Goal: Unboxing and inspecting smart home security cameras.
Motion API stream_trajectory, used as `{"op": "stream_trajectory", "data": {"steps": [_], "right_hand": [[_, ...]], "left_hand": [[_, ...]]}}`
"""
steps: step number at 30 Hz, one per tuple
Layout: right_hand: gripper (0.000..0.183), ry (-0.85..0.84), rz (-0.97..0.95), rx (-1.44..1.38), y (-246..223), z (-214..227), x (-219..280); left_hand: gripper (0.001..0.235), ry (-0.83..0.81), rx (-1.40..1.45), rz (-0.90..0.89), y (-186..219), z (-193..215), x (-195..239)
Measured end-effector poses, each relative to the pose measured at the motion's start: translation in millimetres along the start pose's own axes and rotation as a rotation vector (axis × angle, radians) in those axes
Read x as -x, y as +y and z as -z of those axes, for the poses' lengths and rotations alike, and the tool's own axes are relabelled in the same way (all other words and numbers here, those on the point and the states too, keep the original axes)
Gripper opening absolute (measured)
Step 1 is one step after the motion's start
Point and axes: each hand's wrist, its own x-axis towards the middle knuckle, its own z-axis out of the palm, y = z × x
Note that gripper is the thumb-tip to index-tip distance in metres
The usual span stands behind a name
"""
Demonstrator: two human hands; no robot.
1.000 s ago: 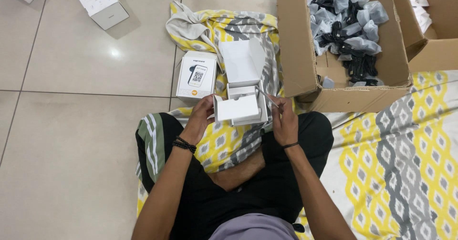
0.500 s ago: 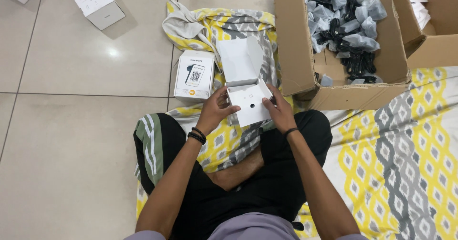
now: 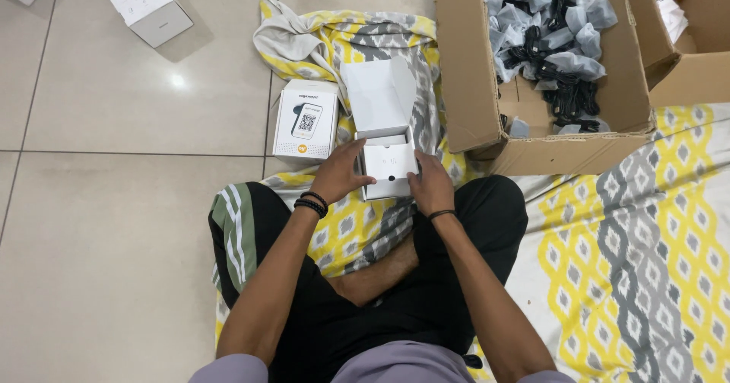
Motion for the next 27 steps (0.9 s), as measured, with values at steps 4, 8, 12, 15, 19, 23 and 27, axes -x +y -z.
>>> {"op": "stream_trajectory", "data": {"steps": [4,8,12,15,19,23,27], "right_hand": [[0.046,0.003,0.002,0.076,-11.7,-0.6,6.9],[0.052,-0.058,-0.151,0.042,-22.4,-3.5,8.7],[0.076,-0.075,-0.141,-0.01,7.5,-25.1,8.2],[0.09,-0.12,-0.096,-0.053,20.5,-30.0,7.3],[0.093,-0.178,-0.122,-0.059,28.5,-30.4,7.6],[0.095,-0.203,-0.111,-0.094,28.7,-26.6,9.8],[0.079,-0.142,-0.138,-0.179,41.3,-29.8,-3.2]], "left_hand": [[0.096,-0.04,-0.146,0.028,16.5,1.7,6.8],[0.07,0.048,-0.382,0.051,32.8,-17.5,10.0],[0.075,0.144,-0.548,0.039,55.0,-24.6,1.2],[0.065,0.135,-0.554,-0.024,47.4,-35.7,-5.7],[0.047,0.265,-0.664,-0.104,27.7,-48.4,-14.3],[0.044,0.19,-0.522,-0.051,35.5,-38.1,-15.7],[0.055,0.407,-0.058,0.012,33.5,-23.8,-18.2]]}}
